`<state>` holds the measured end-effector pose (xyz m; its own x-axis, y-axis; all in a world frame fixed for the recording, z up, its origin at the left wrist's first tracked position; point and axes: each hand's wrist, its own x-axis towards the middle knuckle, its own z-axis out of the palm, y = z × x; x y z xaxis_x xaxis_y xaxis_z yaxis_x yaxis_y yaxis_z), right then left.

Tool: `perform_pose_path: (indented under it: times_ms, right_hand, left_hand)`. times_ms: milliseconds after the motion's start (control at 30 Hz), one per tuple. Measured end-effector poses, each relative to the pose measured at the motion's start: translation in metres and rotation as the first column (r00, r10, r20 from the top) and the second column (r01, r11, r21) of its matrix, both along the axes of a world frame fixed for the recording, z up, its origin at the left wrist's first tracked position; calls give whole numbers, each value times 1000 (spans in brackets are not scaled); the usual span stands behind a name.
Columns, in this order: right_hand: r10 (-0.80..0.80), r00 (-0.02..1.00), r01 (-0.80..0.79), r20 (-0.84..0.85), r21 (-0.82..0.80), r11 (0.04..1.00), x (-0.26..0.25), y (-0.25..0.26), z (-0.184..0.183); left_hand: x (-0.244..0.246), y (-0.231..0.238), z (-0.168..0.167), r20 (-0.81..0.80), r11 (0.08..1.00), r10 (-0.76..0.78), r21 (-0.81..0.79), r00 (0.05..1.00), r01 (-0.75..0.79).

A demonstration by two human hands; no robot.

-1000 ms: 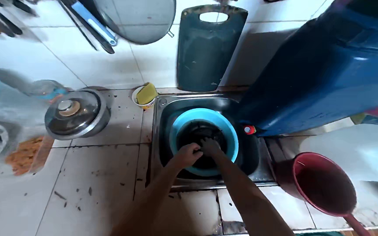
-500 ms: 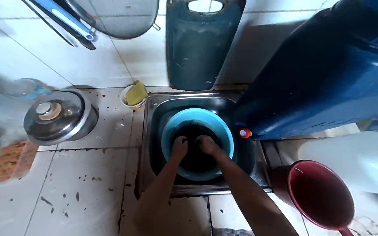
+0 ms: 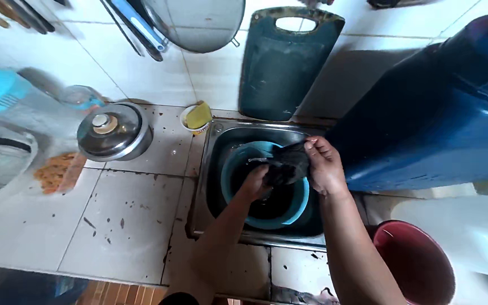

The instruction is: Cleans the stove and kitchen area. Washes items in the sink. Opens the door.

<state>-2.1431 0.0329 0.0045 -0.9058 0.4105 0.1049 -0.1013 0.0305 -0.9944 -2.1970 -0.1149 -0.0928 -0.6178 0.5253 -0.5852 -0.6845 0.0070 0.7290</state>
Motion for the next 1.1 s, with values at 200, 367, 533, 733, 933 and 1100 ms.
perform_pose_path:
  times_ms: [200, 367, 533, 733, 933, 1100]
  right_hand:
    - [-42, 985, 96, 167, -329, 939, 17, 2, -11]
    - [64, 875, 136, 479, -372, 918, 11, -17, -108]
    - [305, 672, -409, 675, -6, 913, -7, -40, -188]
    - [-96, 460, -716, 883, 433, 547, -32, -55, -199]
    - [14, 441, -808, 898, 390, 441, -43, -43, -198]
    - [76, 424, -808, 903, 339, 481, -46, -57, -196]
  left_hand:
    - [-6, -27, -50, -76, 792, -63, -610, 995, 4]
    - [6, -32, -70, 25, 783, 26, -622, 999, -5]
    - [8, -32, -77, -7, 754, -35, -656, 999, 22]
    - [6, -24, -80, 51, 640, -188, -751, 981, 162]
    - [4, -18, -90, 72, 608, -237, -767, 969, 205]
    - [3, -22, -95, 55, 644, -224, -741, 973, 190]
